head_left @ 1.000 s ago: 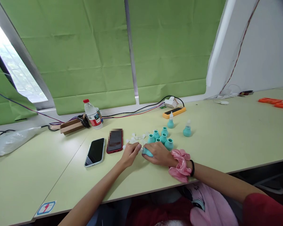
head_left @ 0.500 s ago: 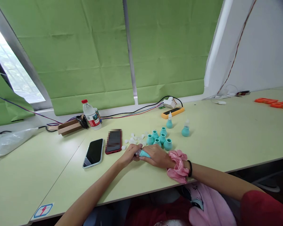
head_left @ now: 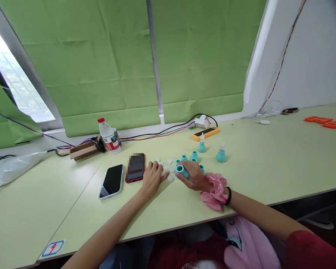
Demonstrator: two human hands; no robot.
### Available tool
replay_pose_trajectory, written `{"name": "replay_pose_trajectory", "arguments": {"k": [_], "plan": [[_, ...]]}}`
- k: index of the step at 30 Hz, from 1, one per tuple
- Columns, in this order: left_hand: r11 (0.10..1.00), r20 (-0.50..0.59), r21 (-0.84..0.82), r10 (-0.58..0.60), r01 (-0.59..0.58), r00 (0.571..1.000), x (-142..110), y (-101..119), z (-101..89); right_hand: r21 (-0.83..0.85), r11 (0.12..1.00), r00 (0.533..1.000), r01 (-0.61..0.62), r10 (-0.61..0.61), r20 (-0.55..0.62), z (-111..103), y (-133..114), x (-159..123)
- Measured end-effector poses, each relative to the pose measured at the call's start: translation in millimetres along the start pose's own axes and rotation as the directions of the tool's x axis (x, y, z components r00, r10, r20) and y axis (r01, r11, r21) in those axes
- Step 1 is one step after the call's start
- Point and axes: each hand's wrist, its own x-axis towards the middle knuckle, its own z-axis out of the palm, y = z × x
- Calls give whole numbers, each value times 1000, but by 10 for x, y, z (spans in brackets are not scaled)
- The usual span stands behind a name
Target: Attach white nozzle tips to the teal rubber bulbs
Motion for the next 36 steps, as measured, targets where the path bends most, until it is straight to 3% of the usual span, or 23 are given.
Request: {"name": "replay_pose_trajectory", "arguments": {"k": [4,6,10,13,16,19,21,23,27,30,33,36], "plan": [[999,66,37,9,-12,998,-24,33,24,-89,995,997,-43,37,-71,-116,96,65],[1000,85,9,11,-11,996,-44,45,33,-162,971,977,-173,148,-155,-234,176,124],[999,172,-50,0,9,985,-82,57,77,-286,838,881,-465,406,-245,-476,422,240],[997,249,-80,12,8,968,-97,50,113,-425,714,814,-556,570,-108,-553,631,267],[993,269,-115,39,-8,962,-99,38,125,-568,608,697,-556,713,81,-544,785,239],[990,248,-143,47,-11,968,-87,30,122,-649,559,587,-516,782,207,-520,861,195],[988,227,-155,41,-6,973,-74,27,118,-667,557,546,-495,796,260,-515,886,169],[986,210,-166,40,-5,977,-61,26,110,-655,585,544,-478,783,302,-518,903,146],[989,185,-151,17,11,983,-54,31,92,-576,675,584,-461,719,376,-534,933,112],[992,217,-120,-6,33,976,-71,39,94,-531,702,605,-475,699,382,-548,946,107],[993,264,-116,6,26,965,-89,42,104,-514,675,621,-530,721,307,-557,936,124],[991,287,-131,16,23,958,-95,41,104,-504,638,703,-582,706,82,-560,890,159]]}}
